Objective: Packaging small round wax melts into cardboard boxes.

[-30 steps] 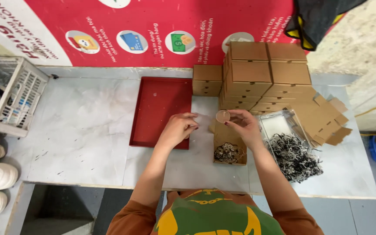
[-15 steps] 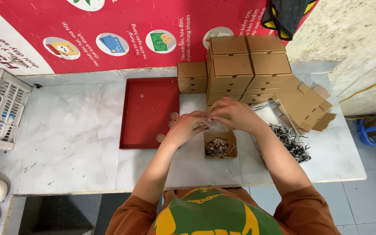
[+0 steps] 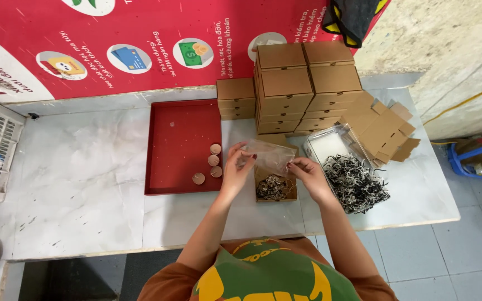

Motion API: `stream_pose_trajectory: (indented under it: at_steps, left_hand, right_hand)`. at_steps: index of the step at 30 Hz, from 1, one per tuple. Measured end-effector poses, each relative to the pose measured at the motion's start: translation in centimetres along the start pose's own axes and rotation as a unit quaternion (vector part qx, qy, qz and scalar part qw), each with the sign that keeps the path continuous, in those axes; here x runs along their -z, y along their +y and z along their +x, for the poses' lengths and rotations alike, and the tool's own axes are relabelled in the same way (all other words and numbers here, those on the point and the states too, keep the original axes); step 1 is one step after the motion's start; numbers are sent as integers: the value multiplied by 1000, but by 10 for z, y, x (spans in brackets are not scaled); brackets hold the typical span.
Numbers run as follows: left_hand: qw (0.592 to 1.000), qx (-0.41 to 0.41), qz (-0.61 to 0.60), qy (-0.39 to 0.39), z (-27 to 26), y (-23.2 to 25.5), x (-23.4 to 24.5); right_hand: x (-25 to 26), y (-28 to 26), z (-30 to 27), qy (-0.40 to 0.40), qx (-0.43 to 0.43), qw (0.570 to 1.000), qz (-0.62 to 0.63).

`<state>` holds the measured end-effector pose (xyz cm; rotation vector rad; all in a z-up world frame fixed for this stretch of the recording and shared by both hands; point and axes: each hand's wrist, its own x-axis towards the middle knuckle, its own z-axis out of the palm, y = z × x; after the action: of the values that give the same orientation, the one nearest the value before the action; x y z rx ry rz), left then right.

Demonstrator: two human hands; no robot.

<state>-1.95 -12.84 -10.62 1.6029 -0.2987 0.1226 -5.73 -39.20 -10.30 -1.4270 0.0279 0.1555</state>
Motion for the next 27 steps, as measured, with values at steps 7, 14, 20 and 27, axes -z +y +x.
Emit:
stream_pose_trajectory:
  at_steps: [7, 14, 20, 27]
  left_hand:
    - [965, 171, -193, 49, -12, -14, -25]
    - [956, 226, -183, 35, -21, -25, -32]
    - [988, 154, -6, 13, -33, -30, -30]
    - [948, 172, 268, -25, -66, -85, -30]
  right_hand:
    - [2, 22, -12, 105, 28, 993, 38]
    - [7, 28, -21, 160, 24, 986, 29]
    - [19, 61, -19, 180, 54, 980, -65]
    - [7, 87, -17, 209, -26, 910, -358]
